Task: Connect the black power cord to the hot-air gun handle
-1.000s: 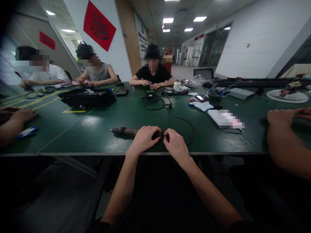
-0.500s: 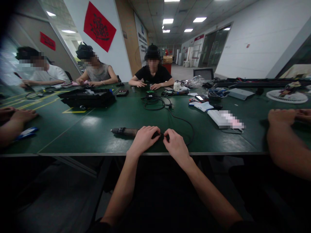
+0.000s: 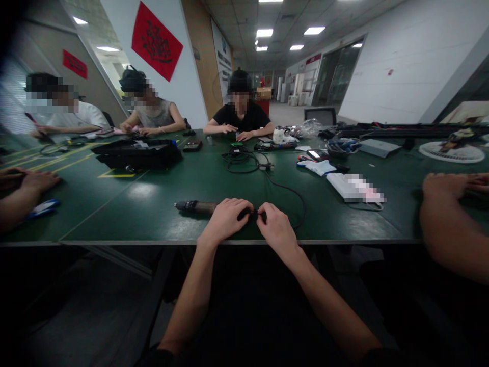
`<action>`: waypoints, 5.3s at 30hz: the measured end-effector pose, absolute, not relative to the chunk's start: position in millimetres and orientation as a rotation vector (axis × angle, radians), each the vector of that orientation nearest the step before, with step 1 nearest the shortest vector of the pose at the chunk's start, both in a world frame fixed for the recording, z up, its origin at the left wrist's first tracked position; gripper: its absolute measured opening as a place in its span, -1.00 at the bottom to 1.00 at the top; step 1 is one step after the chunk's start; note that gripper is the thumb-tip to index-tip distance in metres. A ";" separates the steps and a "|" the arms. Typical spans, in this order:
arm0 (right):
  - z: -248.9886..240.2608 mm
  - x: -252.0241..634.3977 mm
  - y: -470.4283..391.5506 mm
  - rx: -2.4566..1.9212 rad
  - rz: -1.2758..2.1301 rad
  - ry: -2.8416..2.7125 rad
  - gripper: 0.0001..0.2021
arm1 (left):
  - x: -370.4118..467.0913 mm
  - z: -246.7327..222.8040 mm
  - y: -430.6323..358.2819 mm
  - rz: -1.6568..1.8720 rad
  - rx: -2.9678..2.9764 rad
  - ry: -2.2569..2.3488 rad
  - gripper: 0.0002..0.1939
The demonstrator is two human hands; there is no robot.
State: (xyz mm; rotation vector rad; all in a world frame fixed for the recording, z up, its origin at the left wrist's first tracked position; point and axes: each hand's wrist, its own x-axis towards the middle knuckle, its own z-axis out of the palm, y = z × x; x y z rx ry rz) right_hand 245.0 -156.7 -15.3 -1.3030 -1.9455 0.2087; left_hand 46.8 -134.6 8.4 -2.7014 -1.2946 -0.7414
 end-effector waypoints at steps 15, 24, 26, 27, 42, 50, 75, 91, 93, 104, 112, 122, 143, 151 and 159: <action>-14.7 244.7 -157.2 -1.308 0.201 -1.945 -0.88 | 47.5 7.7 -134.1 -0.739 -2.631 -1.353 -0.87; -14.4 245.1 -157.0 -1.309 0.222 -1.941 -0.86 | 47.2 11.2 -136.2 -0.724 -2.656 -1.366 -0.88; -14.6 245.2 -156.8 -1.306 0.218 -1.942 -0.87 | 47.0 11.6 -136.3 -0.732 -2.677 -1.347 -0.85; -14.6 245.2 -156.7 -1.306 0.216 -1.944 -0.87 | 46.9 11.6 -136.2 -0.731 -2.696 -1.327 -0.85; -14.6 244.7 -157.4 -1.313 0.213 -1.947 -0.88 | 47.3 10.7 -135.5 -0.729 -2.661 -1.371 -0.90; -13.2 244.7 -157.7 -1.312 0.215 -1.945 -0.88 | 46.6 10.8 -135.6 -0.734 -2.696 -1.332 -0.90; -14.6 244.4 -157.1 -1.318 0.213 -1.943 -0.90 | 46.9 10.8 -135.6 -0.756 -2.693 -1.335 -0.88; -12.8 244.3 -158.1 -1.322 0.219 -1.950 -0.89 | 47.4 7.4 -133.7 -0.731 -2.652 -1.343 -0.91; -11.9 244.2 -158.4 -1.324 0.219 -1.949 -0.89 | 47.5 7.4 -133.8 -0.731 -2.638 -1.356 -0.87; -14.4 244.4 -157.5 -1.310 0.217 -1.940 -0.88 | 47.9 7.5 -133.2 -0.752 -2.638 -1.375 -0.85; -13.6 244.6 -157.6 -1.313 0.211 -1.947 -0.89 | 47.2 7.5 -133.5 -0.756 -2.647 -1.361 -0.89; -15.0 244.9 -157.1 -1.312 0.220 -1.944 -0.89 | 47.2 7.6 -132.9 -0.749 -2.654 -1.367 -0.87; -12.2 244.5 -158.3 -1.314 0.228 -1.945 -0.87 | 46.4 7.4 -132.9 -0.746 -2.674 -1.361 -0.86; -13.2 244.7 -157.3 -1.305 0.226 -1.946 -0.88 | 46.8 9.4 -133.4 -0.729 -2.662 -1.389 -0.86; -12.8 244.9 -158.4 -1.305 0.223 -1.940 -0.88 | 46.7 9.4 -133.5 -0.724 -2.666 -1.373 -0.88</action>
